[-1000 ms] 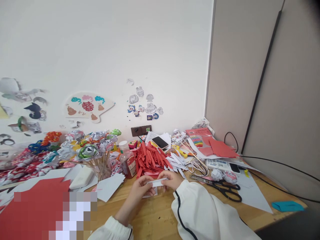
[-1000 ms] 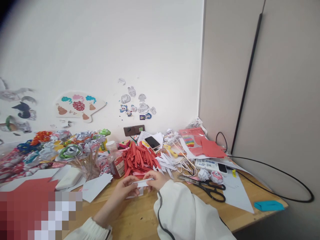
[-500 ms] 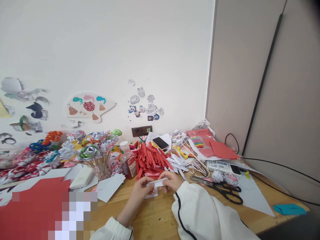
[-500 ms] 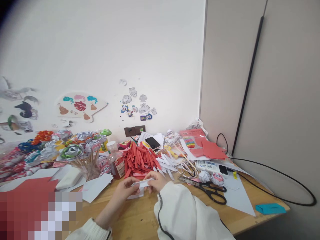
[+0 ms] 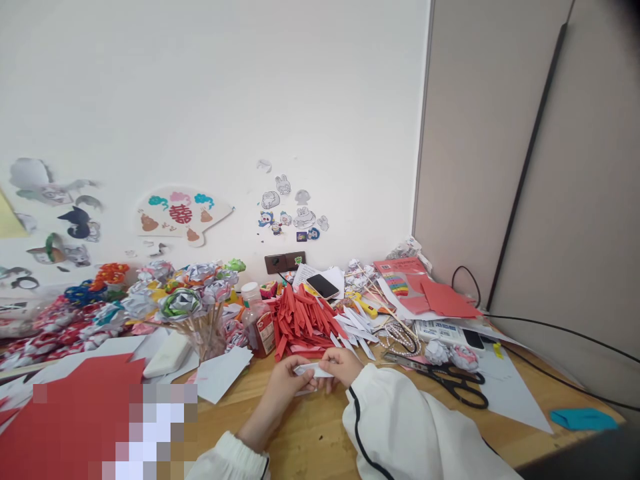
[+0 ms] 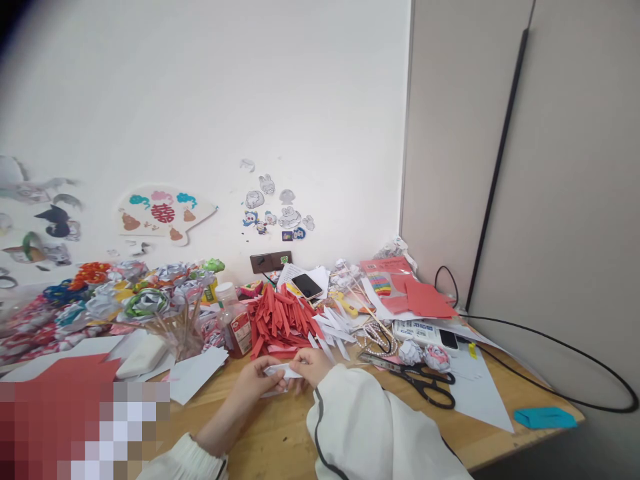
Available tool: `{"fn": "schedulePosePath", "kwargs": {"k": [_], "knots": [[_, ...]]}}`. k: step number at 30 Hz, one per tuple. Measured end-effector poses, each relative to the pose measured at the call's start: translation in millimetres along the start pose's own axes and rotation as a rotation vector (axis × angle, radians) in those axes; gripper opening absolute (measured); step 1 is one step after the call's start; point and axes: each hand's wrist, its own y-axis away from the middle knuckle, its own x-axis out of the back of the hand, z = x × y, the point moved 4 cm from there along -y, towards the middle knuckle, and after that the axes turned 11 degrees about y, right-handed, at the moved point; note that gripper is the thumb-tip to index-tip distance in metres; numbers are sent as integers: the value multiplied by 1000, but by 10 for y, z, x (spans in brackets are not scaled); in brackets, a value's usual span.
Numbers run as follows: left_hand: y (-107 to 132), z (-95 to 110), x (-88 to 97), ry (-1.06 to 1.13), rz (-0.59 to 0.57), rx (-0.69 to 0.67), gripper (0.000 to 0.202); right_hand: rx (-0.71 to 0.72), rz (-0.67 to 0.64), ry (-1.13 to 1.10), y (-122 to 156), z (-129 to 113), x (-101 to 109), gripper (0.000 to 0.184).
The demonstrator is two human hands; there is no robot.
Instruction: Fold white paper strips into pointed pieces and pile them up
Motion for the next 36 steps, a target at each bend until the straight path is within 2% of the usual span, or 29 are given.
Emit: {"fn": "schedulePosePath", "kwargs": {"k": [7,11,16,19,24,30,36], "knots": [[-6,1,26,25,13,54,36,44,12,-23,12,-74,-11,30],[-35,-32,61,50,-32,131,40,49,19,-17,25,-113,-6,27],[-41,-3,83,36,-25,136,46,47,23,-36,55,-198,26,26],[-23,24,63,70,-45,129,41,67,32,-58,66,-236,66,27],[-1,13,40,137,-70,141,29,106,-41,-71,75,-236,63,30],[35,-7,54,284,-37,138,14,204,-48,85,113,-253,49,27],[78,-6,96,388,1,164,12,467,99,513,180,-401,95,34]]}}
